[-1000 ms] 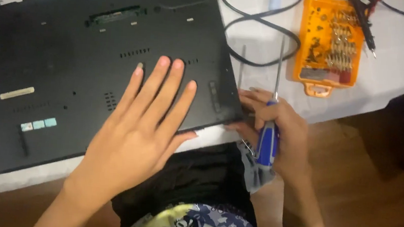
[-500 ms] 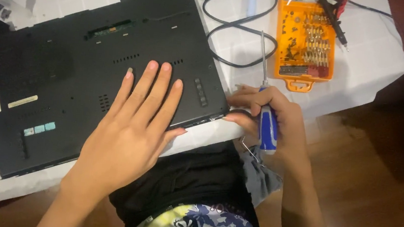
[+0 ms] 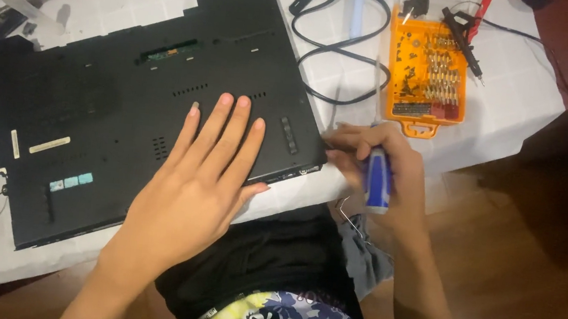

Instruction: The person uses a screwdriver to remove screws from the back panel of a black laptop. They repeatedly reach for a screwdriver bit kit to change the screwdriver head and continue unscrewing various screws from the device's casing.

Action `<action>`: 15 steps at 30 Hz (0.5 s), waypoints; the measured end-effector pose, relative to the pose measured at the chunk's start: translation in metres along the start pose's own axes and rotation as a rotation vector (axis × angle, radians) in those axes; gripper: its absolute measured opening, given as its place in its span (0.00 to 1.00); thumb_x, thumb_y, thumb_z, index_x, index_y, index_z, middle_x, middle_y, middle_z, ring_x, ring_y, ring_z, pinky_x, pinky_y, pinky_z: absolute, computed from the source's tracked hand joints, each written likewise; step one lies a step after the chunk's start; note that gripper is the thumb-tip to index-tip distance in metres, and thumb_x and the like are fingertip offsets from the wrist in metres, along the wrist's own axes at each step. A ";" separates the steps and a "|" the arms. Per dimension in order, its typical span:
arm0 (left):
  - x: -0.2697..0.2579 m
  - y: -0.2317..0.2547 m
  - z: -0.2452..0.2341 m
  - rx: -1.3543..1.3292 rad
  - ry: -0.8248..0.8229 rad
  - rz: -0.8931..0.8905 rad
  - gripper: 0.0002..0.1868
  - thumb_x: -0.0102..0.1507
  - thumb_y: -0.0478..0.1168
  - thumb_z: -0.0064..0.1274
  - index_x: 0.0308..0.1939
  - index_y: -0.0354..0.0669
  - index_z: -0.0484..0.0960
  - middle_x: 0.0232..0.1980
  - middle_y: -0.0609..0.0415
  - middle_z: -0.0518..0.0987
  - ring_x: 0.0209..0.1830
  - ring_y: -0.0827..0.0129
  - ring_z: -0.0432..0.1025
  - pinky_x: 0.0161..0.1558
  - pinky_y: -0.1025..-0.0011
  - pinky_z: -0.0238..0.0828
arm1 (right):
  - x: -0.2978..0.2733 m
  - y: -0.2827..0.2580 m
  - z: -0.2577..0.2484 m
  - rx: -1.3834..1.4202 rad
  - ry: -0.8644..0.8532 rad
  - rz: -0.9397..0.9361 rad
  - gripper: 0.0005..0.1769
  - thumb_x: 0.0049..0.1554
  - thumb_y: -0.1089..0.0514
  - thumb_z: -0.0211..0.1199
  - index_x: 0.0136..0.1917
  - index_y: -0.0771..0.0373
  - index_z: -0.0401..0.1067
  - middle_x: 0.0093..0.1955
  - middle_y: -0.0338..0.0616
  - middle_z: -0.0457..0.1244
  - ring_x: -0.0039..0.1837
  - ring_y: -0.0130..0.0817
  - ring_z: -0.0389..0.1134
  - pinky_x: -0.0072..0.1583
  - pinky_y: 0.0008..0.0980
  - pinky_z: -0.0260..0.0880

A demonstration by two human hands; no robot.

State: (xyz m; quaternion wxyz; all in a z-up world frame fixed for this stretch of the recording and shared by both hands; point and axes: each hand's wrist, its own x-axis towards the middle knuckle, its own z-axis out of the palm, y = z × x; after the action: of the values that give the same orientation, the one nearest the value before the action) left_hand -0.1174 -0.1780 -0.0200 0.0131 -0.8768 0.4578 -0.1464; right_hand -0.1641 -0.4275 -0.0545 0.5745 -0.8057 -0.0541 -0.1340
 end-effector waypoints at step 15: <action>0.000 0.002 0.004 0.083 -0.013 0.015 0.38 0.71 0.60 0.46 0.74 0.33 0.67 0.77 0.35 0.64 0.79 0.44 0.57 0.76 0.48 0.57 | -0.005 0.007 0.016 -0.010 0.211 -0.110 0.15 0.59 0.69 0.67 0.42 0.60 0.60 0.48 0.47 0.71 0.59 0.39 0.75 0.70 0.39 0.76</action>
State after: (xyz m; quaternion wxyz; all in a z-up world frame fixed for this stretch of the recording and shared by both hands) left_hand -0.1177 -0.1793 -0.0244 0.0537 -0.8729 0.4580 -0.1593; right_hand -0.1646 -0.4142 -0.0670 0.5649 -0.7856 -0.0366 -0.2497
